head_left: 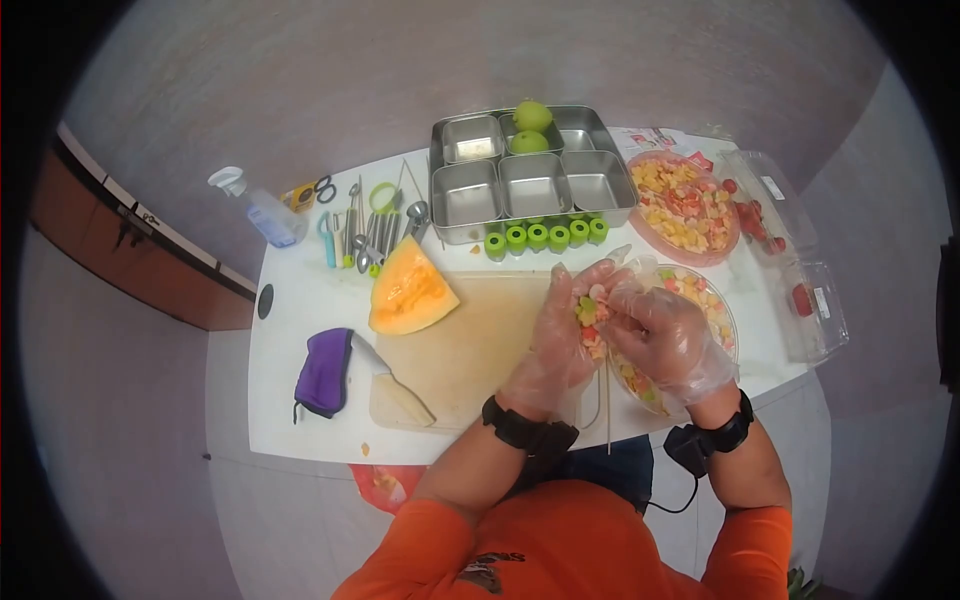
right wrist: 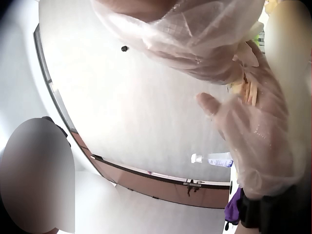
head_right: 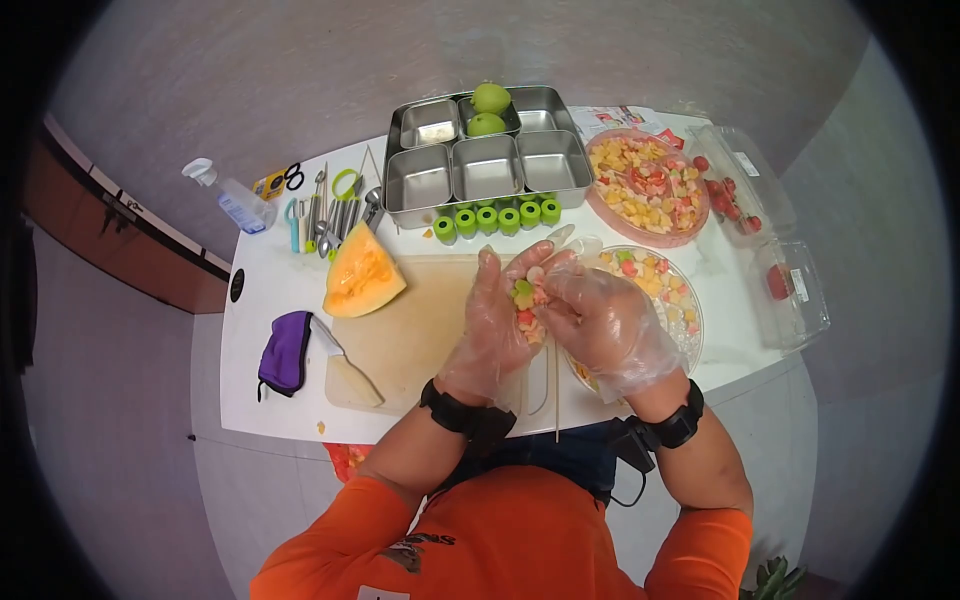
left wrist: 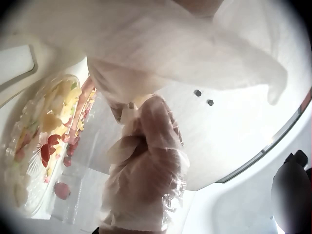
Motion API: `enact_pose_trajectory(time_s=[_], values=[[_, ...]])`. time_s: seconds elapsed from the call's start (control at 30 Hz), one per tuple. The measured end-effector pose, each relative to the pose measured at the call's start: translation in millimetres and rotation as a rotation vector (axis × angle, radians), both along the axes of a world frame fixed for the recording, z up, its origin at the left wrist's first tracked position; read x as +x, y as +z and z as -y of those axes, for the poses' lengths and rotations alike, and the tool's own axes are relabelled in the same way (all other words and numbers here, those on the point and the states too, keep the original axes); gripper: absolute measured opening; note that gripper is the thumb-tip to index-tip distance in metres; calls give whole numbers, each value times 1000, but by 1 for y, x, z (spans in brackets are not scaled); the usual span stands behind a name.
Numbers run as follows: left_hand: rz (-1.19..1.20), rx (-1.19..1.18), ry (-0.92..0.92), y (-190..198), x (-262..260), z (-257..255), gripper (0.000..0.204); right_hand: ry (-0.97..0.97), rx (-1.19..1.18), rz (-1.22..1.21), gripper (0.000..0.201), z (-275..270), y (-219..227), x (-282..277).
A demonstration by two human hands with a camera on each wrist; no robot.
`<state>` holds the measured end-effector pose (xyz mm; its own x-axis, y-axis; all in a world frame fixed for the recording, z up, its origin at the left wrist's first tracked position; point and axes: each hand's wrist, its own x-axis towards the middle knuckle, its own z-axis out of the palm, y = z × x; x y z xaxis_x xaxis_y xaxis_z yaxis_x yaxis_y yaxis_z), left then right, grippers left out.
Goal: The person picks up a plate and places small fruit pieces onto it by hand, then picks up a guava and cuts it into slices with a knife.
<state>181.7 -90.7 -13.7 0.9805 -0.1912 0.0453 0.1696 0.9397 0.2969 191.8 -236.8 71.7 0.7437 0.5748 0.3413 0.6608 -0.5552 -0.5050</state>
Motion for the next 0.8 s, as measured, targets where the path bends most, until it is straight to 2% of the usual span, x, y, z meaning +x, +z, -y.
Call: enact_pose_trajectory(time_s=[0.07, 0.3, 0.5, 0.57, 0.6, 0.67, 0.7, 0.73, 0.8], values=[[5, 1, -35, 3, 0, 2, 76, 31, 33, 52, 28, -8, 2, 5], [-45, 103, -70, 6, -5, 1, 80, 41, -87, -1, 24, -15, -6, 15], [20, 40, -67, 5, -2, 0, 76, 27, 36, -35, 17, -14, -4, 14], [-113, 109, 16, -7, 1, 3, 71, 5, 105, -198, 17, -6, 3, 13], [-112, 83, -15, -6, 2, 4, 71, -27, 81, -196, 17, 5, 5, 12], [-214, 14, 45, -6, 5, 0, 67, -155, 172, 16, 18, 36, 7, 7], [-240, 38, 67, -2, 5, -1, 65, -241, 181, -109, 19, 58, 3, 6], [-270, 64, 95, 6, 3, -1, 62, -269, 152, -106, 19, 81, -3, 5], [-279, 82, 87, 14, 0, 0, 63, -492, 191, -112, 18, 122, -21, 7]])
